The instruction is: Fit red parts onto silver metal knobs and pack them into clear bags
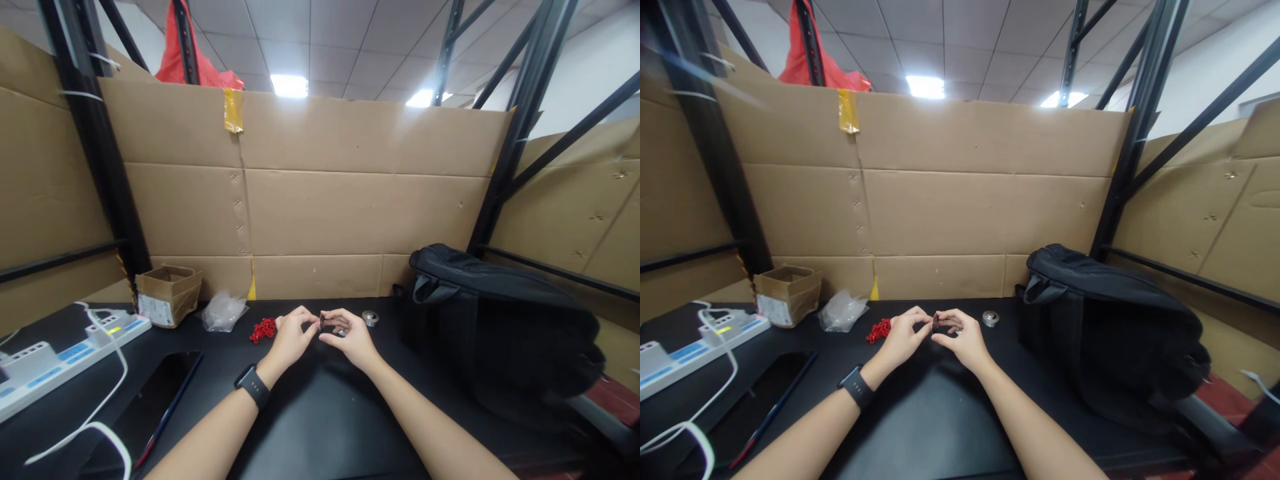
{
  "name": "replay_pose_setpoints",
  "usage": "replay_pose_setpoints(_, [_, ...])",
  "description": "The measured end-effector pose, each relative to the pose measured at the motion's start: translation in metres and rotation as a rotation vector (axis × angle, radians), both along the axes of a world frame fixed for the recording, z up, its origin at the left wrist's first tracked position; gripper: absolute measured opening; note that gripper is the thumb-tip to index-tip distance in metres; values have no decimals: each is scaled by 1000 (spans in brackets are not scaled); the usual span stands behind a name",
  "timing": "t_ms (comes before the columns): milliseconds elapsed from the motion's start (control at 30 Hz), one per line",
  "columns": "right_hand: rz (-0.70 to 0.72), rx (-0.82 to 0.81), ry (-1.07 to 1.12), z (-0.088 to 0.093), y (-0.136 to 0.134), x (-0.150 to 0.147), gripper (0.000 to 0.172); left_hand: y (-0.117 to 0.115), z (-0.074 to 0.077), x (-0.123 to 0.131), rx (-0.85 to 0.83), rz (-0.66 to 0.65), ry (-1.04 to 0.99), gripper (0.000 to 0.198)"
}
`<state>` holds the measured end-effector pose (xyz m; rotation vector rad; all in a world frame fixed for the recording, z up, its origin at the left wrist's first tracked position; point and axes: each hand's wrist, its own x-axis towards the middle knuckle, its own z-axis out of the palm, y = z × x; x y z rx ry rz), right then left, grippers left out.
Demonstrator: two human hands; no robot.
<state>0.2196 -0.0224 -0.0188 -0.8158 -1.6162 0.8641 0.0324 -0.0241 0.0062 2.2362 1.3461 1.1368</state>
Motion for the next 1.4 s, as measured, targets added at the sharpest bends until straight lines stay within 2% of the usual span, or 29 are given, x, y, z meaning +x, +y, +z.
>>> replay_pose_setpoints(167, [-32, 30, -27, 1, 0, 2, 42, 3, -5, 0, -35, -32, -42, 26])
replay_pose_setpoints(300, [-46, 35, -56, 1, 0, 4, 36, 4, -10, 2, -3, -72, -90, 23])
replay_pose_setpoints(567, [9, -44, 24, -4, 5, 3, 33, -1, -6, 7, 63, 32, 23, 18])
replay_pose_setpoints(733, [24, 0, -14, -1, 4, 5, 18, 0, -4, 5, 40, 7, -15, 19])
replay_pose_setpoints(867, [-83, 131, -185, 2, 2, 8, 11, 2, -5, 1, 24, -57, 24, 19])
replay_pose_setpoints(1067, [-255, 268, -513, 5, 1, 13, 7, 8, -9, -9, 14, 26, 86, 25])
replay_pose_setpoints(1233, [-257, 293, -548, 4, 2, 17, 9, 3, -12, -5, 35, -156, 198, 26])
replay_pose_setpoints(1333, [-317, 283, -603, -1, 7, 18, 9, 1, -15, -1, 49, -189, 245, 24])
replay_pose_setpoints(1400, [-372, 260, -644, -4, 11, 17, 9, 2, -18, -1, 60, -216, 280, 29])
